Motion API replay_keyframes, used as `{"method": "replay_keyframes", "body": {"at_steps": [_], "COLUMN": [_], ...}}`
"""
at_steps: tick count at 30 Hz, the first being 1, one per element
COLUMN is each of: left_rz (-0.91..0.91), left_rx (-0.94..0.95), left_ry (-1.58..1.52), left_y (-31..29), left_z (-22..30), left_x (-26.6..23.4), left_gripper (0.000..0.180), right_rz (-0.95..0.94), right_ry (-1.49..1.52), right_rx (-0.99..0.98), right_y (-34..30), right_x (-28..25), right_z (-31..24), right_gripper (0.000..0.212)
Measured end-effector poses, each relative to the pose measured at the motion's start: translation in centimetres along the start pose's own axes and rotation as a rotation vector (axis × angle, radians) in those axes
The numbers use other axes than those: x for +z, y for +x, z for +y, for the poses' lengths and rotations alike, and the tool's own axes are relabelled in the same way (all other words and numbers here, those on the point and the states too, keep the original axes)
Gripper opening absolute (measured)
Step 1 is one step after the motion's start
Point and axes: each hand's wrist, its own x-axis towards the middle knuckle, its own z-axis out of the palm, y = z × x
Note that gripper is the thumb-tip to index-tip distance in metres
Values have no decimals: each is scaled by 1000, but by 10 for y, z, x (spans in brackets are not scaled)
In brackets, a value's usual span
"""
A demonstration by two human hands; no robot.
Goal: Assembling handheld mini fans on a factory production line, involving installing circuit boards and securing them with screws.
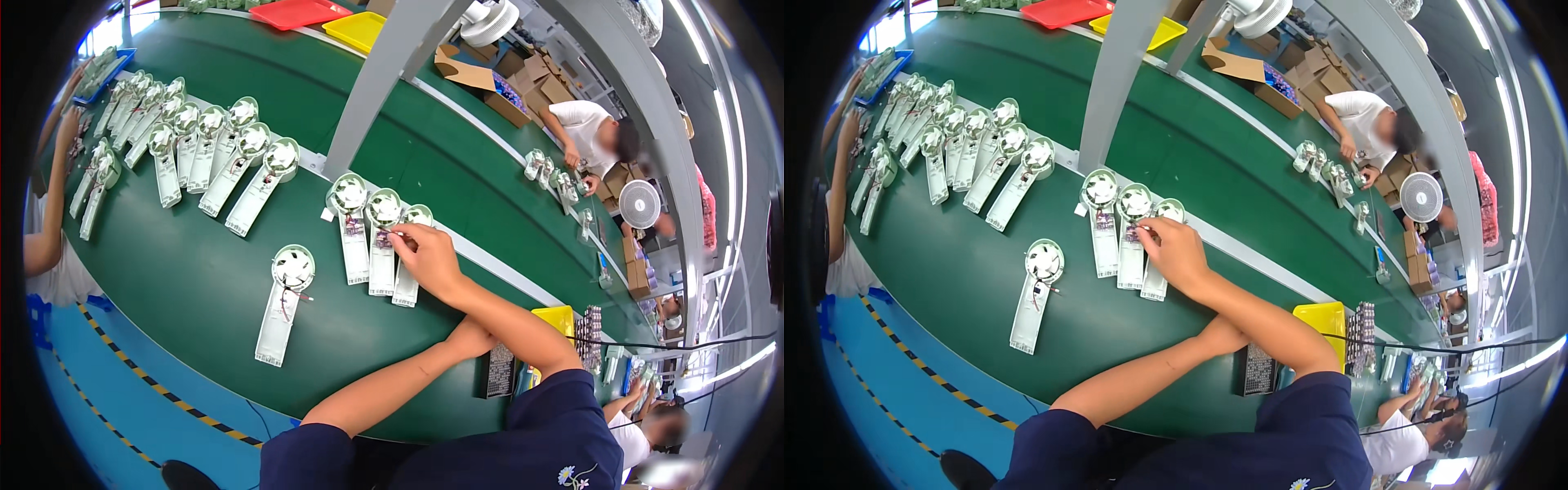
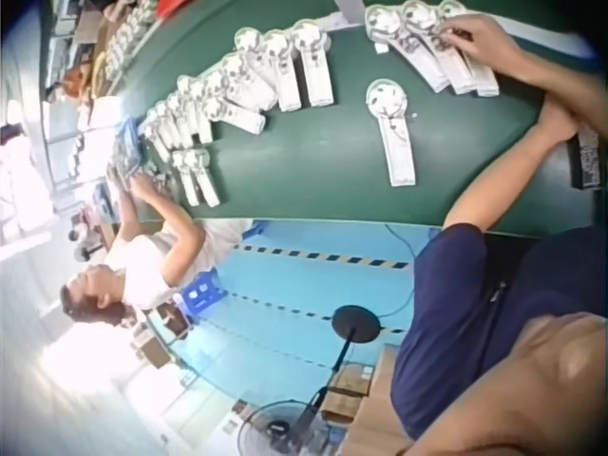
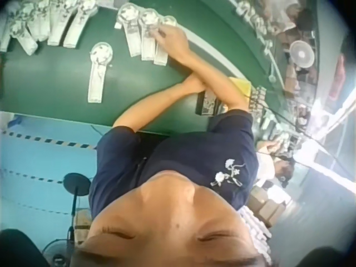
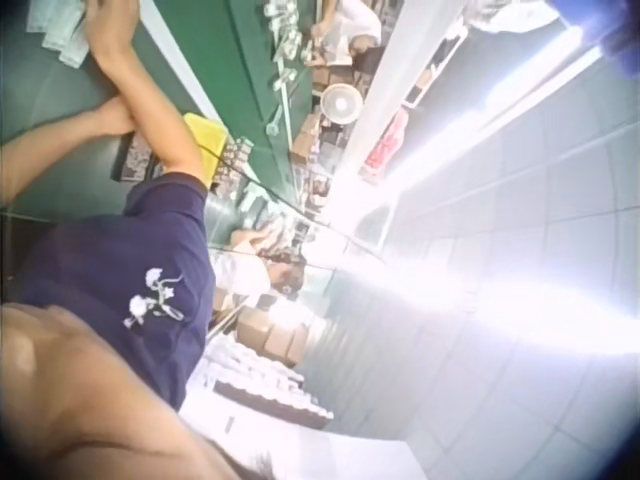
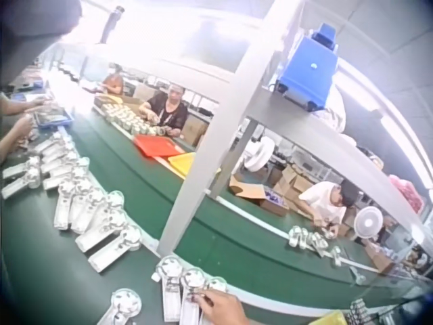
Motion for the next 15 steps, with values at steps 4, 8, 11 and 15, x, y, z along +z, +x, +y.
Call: {"method": "replay_keyframes", "body": {"at_steps": [4,8,11,15], "left_rz": [74,-31,57,-6], "left_rx": [29,-127,-84,-212], "left_ry": [28,16,-44,-81], "left_y": [-2,5,1,4], "left_z": [0,28,28,32], "left_x": [-3,-15,-15,-19], "left_gripper": [29,22,17,16], "right_rz": [-6,52,88,127], "right_ry": [65,73,41,-210], "right_rx": [52,122,104,66], "right_y": [5,12,24,58], "right_x": [-13,-48,-70,-116], "right_z": [-1,19,45,105], "right_gripper": [19,21,19,20]}}
